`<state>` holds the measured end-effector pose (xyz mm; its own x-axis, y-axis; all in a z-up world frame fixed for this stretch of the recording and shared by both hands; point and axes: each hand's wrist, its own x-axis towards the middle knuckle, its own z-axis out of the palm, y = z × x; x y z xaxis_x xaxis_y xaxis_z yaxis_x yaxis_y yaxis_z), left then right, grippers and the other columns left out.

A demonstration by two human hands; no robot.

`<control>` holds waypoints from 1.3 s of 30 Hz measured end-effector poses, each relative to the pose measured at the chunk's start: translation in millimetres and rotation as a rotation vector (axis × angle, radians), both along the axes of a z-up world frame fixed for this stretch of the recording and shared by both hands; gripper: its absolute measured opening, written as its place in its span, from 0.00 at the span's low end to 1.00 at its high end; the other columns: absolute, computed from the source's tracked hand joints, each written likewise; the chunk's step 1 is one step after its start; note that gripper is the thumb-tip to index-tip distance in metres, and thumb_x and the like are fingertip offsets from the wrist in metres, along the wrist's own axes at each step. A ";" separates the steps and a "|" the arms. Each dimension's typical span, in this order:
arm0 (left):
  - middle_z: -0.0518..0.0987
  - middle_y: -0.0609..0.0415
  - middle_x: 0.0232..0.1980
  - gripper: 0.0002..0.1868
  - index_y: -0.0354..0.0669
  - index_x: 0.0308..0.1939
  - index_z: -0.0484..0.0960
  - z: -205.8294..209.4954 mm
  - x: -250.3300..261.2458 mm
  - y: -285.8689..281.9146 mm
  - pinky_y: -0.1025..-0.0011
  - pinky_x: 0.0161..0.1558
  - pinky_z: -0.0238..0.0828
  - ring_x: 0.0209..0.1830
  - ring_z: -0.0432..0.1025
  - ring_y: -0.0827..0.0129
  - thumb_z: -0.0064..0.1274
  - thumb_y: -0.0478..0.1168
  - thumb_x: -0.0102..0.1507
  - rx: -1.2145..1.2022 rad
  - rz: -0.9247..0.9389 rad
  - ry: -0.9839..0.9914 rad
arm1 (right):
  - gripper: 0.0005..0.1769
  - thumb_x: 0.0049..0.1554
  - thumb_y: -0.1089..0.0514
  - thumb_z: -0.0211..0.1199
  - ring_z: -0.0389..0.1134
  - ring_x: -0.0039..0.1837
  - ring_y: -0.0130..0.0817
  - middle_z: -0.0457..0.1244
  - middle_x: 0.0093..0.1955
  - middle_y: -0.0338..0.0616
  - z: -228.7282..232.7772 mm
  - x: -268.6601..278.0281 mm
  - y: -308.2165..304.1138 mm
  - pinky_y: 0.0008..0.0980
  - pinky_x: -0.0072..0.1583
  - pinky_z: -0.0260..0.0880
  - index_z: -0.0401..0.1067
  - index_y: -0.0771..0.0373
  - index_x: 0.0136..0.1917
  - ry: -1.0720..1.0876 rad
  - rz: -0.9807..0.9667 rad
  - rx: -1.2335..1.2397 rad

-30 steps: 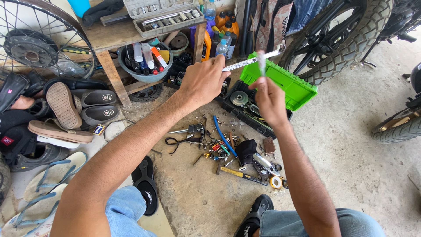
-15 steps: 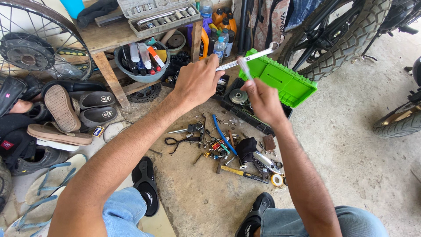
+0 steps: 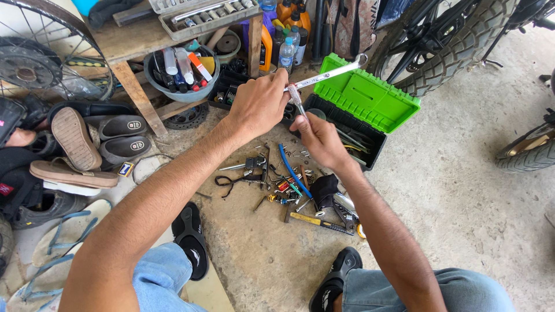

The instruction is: The person works on a brake hose and associated components using various tools and cleaning items. The person handles several small hardware pieces, uses a cloth to wipe down a black part, and manipulates a blue hose along with wrenches and other tools from a toolbox on the floor.

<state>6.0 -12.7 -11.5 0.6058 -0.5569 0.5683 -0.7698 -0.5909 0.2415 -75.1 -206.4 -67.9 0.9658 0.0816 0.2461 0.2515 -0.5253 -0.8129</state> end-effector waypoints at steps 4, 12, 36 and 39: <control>0.81 0.45 0.34 0.13 0.36 0.44 0.70 -10.7 8.3 0.5 0.56 0.25 0.76 0.29 0.80 0.50 0.56 0.42 0.68 0.026 0.004 0.001 | 0.24 0.68 0.40 0.46 0.55 0.28 0.18 0.55 0.25 0.29 -4.4 5.8 -4.8 0.25 0.32 0.57 0.74 0.59 0.50 0.087 0.003 -0.077; 0.80 0.47 0.32 0.14 0.34 0.44 0.71 -45.0 22.6 -2.0 0.61 0.21 0.76 0.25 0.79 0.58 0.54 0.43 0.69 0.104 0.041 0.130 | 0.30 0.71 0.37 0.44 0.50 0.27 0.19 0.54 0.27 0.28 -54.8 40.6 -89.3 0.26 0.28 0.48 0.74 0.63 0.50 0.120 -0.348 0.221; 0.74 0.55 0.23 0.13 0.37 0.40 0.72 -147.4 55.7 7.7 0.65 0.16 0.65 0.16 0.69 0.70 0.53 0.45 0.70 0.145 0.051 0.380 | 0.13 0.55 0.48 0.65 0.72 0.54 0.56 0.71 0.48 0.57 -411.4 29.9 -81.7 0.50 0.59 0.71 0.79 0.57 0.50 0.482 -0.274 -0.391; 0.74 0.56 0.23 0.14 0.38 0.40 0.72 -157.3 57.6 7.1 0.65 0.17 0.66 0.16 0.69 0.70 0.53 0.45 0.70 0.156 0.065 0.419 | 0.10 0.55 0.53 0.67 0.73 0.55 0.55 0.71 0.48 0.56 -416.7 30.1 -71.1 0.50 0.61 0.71 0.78 0.57 0.49 0.410 -0.281 -0.366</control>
